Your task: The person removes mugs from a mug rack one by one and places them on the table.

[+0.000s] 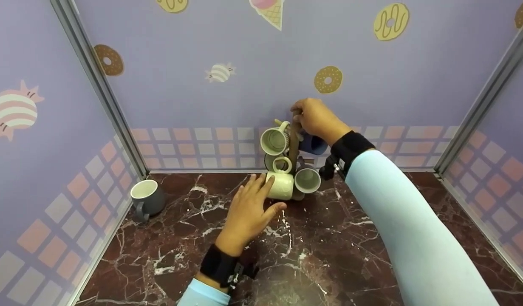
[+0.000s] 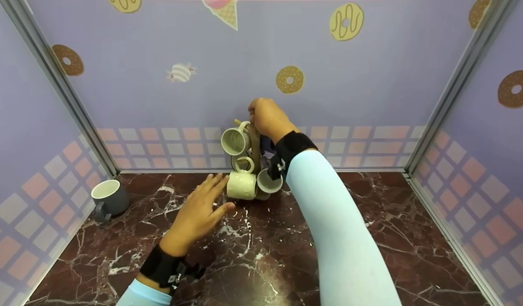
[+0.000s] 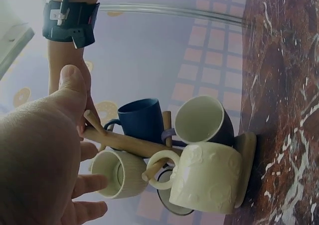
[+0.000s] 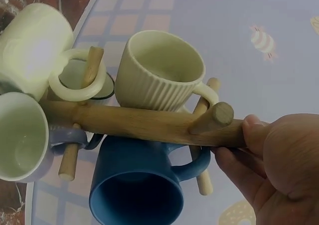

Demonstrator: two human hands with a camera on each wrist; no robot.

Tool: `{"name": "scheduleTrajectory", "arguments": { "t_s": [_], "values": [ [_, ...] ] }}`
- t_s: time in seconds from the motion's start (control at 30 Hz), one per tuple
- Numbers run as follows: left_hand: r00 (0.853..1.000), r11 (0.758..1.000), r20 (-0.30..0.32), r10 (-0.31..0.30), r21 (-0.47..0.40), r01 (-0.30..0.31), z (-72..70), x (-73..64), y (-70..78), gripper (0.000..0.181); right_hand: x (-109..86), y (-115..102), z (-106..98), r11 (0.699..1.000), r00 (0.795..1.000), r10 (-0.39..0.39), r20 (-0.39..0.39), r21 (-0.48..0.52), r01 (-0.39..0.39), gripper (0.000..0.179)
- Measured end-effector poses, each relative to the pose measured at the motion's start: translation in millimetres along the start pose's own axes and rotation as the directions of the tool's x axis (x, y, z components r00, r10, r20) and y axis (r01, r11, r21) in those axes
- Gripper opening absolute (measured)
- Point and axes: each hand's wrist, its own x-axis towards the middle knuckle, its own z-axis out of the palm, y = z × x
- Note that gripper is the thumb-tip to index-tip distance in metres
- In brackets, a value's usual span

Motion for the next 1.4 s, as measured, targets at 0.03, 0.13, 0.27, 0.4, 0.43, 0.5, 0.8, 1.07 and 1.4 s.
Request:
{"name": "scheduleTrajectory", "arguments": {
  "t_s": [0.03, 0.13, 0.27, 0.4, 0.43, 0.5, 0.8, 1.07, 1.4],
  "values": [
    [1.0, 1.0, -0.008, -0.01, -0.004, 0.01, -0.5, 0.1, -0.7, 0.088, -0.8, -0.3, -0.3, 1.0, 1.0, -0.005, -0.007, -0.008, 0.005, 0.038],
    [0.999, 0.999, -0.039, -0.036, -0.023, 0.035, -3.4, 1.2, -4.9, 0.088, -2.2, -1.5, -1.0, 0.999, 0.999, -0.026, -0.029, -0.037, 0.025, 0.034],
    [0.994, 0.997, -0.083, -0.065, -0.05, 0.061, -11.8, 3.0, -14.1, 0.086, -3.5, -5.5, -1.9, 0.998, 0.998, -0.041, -0.044, -0.055, 0.039, 0.027],
    [0.989, 0.992, -0.113, -0.097, -0.089, 0.087, -20.7, 1.4, -21.8, 0.083, -6.4, -9.5, -1.8, 0.995, 0.997, -0.054, -0.053, -0.081, 0.05, 0.023],
    [0.988, 0.991, -0.117, -0.104, -0.1, 0.093, -22.4, 0.6, -22.5, 0.082, -6.8, -10.3, -1.2, 0.994, 0.996, -0.061, -0.059, -0.09, 0.056, 0.02],
    [0.986, 0.989, -0.126, -0.113, -0.109, 0.1, -24.4, -0.5, -23.2, 0.081, -7.6, -12.2, 0.0, 0.992, 0.995, -0.072, -0.067, -0.109, 0.064, 0.016],
    [0.984, 0.987, -0.141, -0.106, -0.137, 0.087, -25.8, -0.1, -20.1, 0.077, -9.6, -20.7, 3.1, 0.976, 0.992, -0.064, -0.109, -0.215, 0.04, 0.032],
    [0.982, 0.973, -0.116, -0.152, -0.19, 0.128, -26.8, -0.3, -23.4, 0.078, -11.7, -28.0, 1.0, 0.964, 0.994, -0.013, -0.109, -0.264, -0.016, 0.027],
    [0.984, 0.97, -0.109, -0.141, -0.216, 0.115, -28.4, -2.3, -22.1, 0.082, -11.5, -31.1, 0.7, 0.964, 0.992, 0.011, -0.127, -0.263, -0.045, 0.041]
  ]
}}
